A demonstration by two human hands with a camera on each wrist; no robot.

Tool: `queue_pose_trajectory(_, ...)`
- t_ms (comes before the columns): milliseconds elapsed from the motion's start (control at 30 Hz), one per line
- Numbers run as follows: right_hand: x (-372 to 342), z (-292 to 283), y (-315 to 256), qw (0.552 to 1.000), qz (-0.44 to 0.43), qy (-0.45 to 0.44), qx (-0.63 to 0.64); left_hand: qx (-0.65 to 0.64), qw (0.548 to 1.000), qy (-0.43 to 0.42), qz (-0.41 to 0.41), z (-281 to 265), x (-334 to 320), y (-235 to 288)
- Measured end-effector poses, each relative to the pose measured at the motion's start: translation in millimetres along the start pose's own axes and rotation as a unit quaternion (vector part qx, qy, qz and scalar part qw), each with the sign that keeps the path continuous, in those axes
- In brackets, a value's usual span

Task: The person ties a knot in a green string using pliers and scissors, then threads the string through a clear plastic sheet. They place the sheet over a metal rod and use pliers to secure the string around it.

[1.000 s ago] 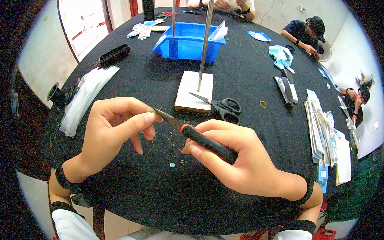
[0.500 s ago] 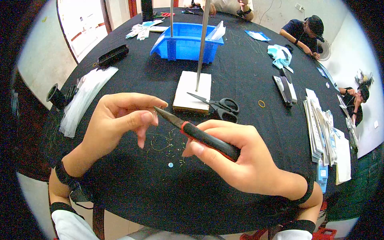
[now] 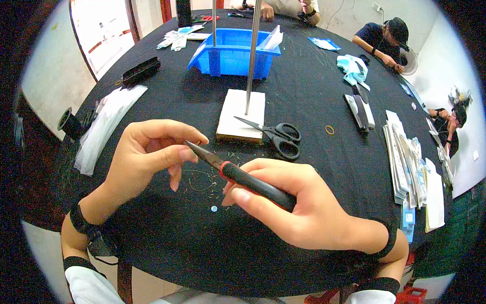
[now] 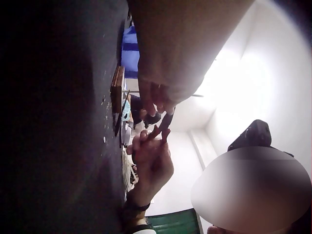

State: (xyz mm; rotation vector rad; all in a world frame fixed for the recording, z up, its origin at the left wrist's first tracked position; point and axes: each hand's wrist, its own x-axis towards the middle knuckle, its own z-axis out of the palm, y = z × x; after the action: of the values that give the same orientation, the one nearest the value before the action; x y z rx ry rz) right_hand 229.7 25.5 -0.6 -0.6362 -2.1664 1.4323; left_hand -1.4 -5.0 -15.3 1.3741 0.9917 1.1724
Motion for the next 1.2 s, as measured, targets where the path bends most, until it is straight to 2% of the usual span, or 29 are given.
queue_pose_trajectory(100,0,2,2,1.0,-0.027,0.008,-0.011,0.001,1.0,-0.001,0.0,3,-2,0)
queue_pose_trajectory(400,-2,3,-1,0.995,-0.035,0.005,-0.092,0.005,1.0,-0.009,0.008,9,-9,7)
queue_pose_trajectory(500,1,0,-2,0.997,-0.041,-0.015,-0.068,0.017,0.999,-0.001,0.04,9,-9,7)
queue_pose_trajectory(600,3,-3,5,0.996,-0.087,-0.018,-0.009,0.031,0.996,0.002,0.08,8,-9,7)
queue_pose_trajectory(700,1,-5,-1,0.998,-0.047,-0.036,0.024,0.051,0.993,-0.003,0.107,7,-10,9)
queue_pose_trajectory(800,2,-6,1,0.993,-0.109,-0.029,-0.044,0.061,0.991,-0.004,0.117,7,-10,9)
queue_pose_trajectory(900,1,0,-5,0.991,-0.095,0.024,-0.086,0.053,0.992,-0.007,0.113,6,-11,9)
queue_pose_trajectory(1100,1,-4,0,0.982,-0.147,0.007,-0.119,0.104,0.982,-0.014,0.16,4,-11,9)
queue_pose_trajectory(1200,-3,-4,-3,0.986,-0.108,0.008,-0.127,0.15,0.971,-0.026,0.187,3,-10,9)
